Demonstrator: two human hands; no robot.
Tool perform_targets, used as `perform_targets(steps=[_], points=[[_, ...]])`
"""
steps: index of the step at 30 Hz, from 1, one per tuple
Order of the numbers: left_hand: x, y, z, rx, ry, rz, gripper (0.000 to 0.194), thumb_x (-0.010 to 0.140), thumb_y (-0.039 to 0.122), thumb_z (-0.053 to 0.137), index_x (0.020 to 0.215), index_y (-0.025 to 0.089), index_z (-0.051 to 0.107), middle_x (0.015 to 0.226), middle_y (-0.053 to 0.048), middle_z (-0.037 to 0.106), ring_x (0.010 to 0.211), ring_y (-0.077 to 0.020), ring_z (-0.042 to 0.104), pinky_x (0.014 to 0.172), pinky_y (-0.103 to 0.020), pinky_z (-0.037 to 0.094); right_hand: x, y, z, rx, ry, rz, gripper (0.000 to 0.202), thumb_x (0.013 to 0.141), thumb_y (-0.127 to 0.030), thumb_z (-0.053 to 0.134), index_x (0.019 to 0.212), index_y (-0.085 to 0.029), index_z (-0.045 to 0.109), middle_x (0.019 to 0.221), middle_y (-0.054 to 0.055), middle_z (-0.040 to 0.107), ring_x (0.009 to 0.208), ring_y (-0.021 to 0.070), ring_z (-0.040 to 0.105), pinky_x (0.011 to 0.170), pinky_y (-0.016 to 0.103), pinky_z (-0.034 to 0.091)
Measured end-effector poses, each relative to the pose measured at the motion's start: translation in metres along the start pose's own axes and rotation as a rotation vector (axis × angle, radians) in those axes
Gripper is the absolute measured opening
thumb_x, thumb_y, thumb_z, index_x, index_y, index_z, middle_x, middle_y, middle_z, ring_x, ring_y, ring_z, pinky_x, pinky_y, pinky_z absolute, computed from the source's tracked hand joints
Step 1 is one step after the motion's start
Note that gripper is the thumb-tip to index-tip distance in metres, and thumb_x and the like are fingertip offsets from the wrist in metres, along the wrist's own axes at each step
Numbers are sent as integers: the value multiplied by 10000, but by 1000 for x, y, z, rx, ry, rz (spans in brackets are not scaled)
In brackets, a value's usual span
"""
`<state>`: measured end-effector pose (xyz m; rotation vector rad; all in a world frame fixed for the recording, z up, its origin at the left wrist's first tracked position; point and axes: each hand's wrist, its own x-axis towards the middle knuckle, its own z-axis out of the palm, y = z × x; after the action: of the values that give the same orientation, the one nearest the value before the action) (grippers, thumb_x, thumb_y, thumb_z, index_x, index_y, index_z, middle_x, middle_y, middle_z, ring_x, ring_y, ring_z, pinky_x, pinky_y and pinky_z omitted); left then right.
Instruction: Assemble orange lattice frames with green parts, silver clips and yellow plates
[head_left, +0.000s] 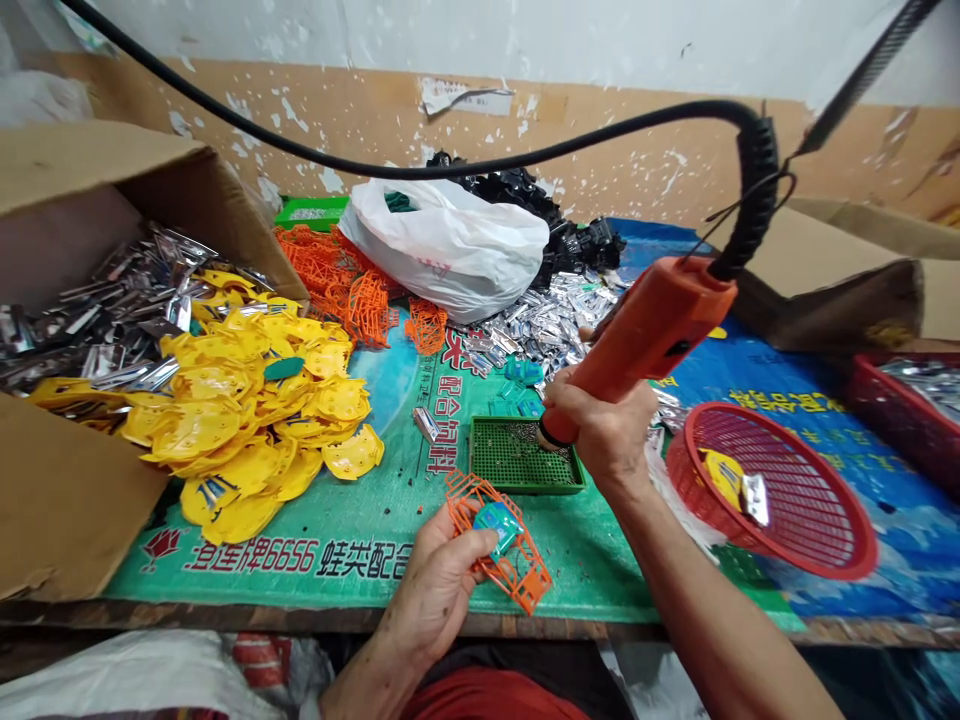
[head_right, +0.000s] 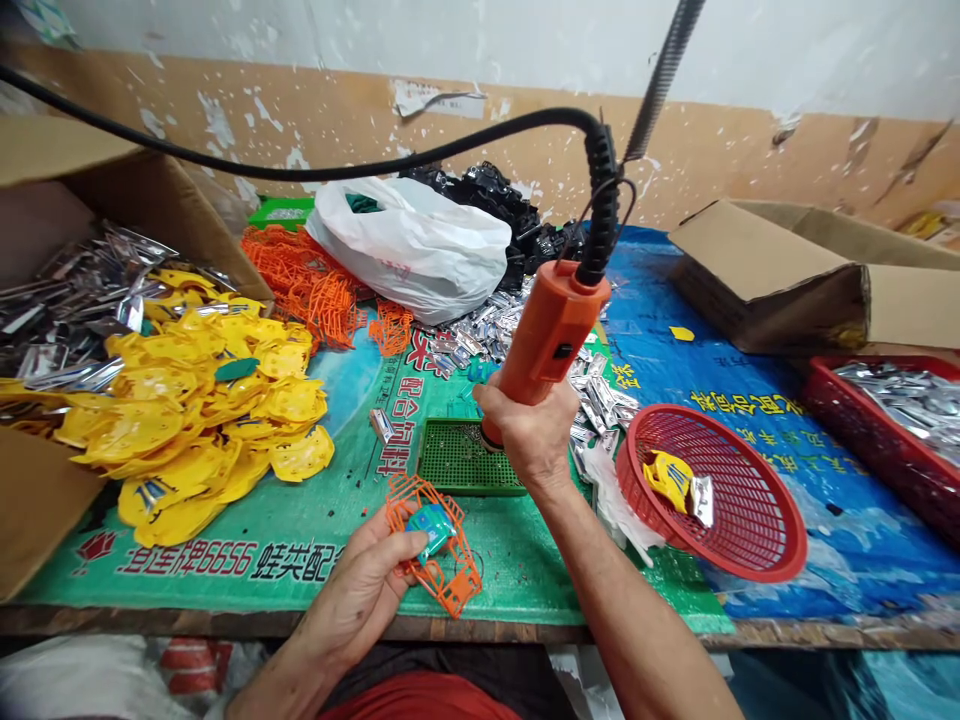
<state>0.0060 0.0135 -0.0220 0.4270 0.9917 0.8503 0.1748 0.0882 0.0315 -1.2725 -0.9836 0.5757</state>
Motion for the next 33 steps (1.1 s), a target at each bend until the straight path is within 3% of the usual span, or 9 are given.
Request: perform_targets(steps=[3,5,10,14,23,33], points=[[0,0,0,-24,-18,14,326,603,166,756,909,143,645,893,-35,681,746,-141,598,646,-247,490,3,-1,-3,24,12,-11,156,603,-252,764,588,-210,615,614,-25,594,526,145,537,538,341,456],[0,0,0,-42,-41,25,308,612,160,746,905,143,655,888,-32,685,758,-144,605,648,-245,490,3,-7,-6,87,20,-23,145,606,-244,760,673,-219,633,640,-33,596,522,146,539,534,345,463],[1,0,0,-55,-2,0,360,573,169,766,915,145,656,844,-31,687,718,-155,613,582,-244,478,-17,-45,-13,360,-57,-34,389,628,-138,725,994,-245,646,618,-34,600,508,157,544,520,342,459],[1,0,-1,-59,-34,-5,381,584,163,759,951,136,663,893,-45,691,692,-143,605,561,-244,495,-43,-69,-18,461,-172,80,543,628,-116,694,1127,-307,597,625,-27,599,563,180,567,542,355,494],[2,1,-2,-37,-111,-2,333,640,172,721,967,138,666,883,-51,674,711,-154,620,552,-222,505,-61,-62,-18,484,-256,128,569,663,-186,733,1181,-344,557,668,-24,592,595,180,566,547,363,520],[3,-2,-4,-44,-94,7,305,652,148,709,954,139,672,863,-38,673,673,-123,588,528,-204,502,-64,-58,-18,462,-293,150,618,658,-168,736,1204,-338,504,689,-37,595,581,169,592,521,338,523]])
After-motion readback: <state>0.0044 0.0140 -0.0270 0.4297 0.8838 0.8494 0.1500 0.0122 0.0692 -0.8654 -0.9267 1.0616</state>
